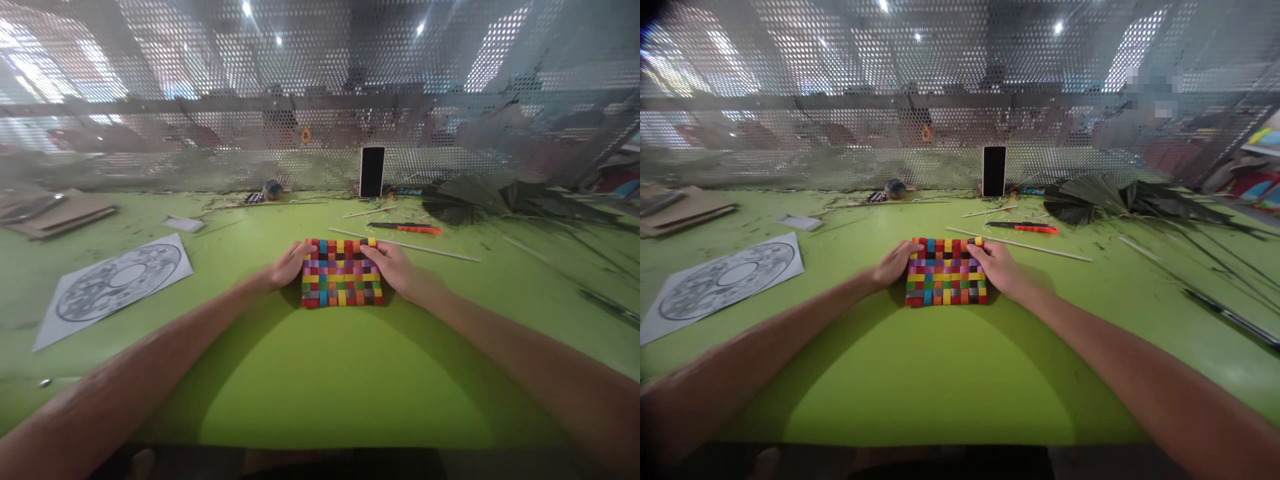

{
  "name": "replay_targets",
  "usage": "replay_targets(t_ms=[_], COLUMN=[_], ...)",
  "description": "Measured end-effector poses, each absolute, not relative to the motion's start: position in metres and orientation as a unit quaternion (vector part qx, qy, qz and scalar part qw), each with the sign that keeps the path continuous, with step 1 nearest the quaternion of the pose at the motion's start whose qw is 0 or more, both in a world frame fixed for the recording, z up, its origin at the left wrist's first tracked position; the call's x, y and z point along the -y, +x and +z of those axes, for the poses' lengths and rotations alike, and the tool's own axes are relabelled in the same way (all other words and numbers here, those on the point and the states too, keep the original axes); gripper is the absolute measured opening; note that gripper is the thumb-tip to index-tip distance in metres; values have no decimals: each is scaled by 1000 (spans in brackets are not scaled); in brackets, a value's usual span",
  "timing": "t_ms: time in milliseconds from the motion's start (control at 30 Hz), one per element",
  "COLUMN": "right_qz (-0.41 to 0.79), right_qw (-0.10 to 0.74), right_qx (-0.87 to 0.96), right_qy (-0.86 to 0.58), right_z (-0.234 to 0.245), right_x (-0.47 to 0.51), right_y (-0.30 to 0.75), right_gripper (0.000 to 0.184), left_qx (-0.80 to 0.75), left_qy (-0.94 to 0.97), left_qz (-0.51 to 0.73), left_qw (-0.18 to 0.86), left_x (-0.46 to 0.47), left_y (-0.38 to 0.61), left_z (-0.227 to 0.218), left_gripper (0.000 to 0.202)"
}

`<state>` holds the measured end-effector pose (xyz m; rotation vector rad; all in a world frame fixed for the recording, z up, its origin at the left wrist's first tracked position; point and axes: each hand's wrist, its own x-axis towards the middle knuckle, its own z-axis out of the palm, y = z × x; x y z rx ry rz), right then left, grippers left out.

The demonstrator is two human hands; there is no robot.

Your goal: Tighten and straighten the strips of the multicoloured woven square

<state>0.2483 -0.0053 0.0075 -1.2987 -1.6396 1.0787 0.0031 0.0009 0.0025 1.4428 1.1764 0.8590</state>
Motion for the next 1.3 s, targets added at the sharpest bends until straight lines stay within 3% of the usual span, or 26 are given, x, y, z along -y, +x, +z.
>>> replay_targets(t_ms=[1300], right_qz=[401], right_qw=[362], right_qx=[659], right_qy=[-524], right_z=[12], right_x=[8], right_y=[248], right_gripper=[37], left_qx=[-508], left_qy=[579], left_qz=[371], left_qw=[519], left_x=[3], left_y=[13], left_z=[12], left_gripper=[30])
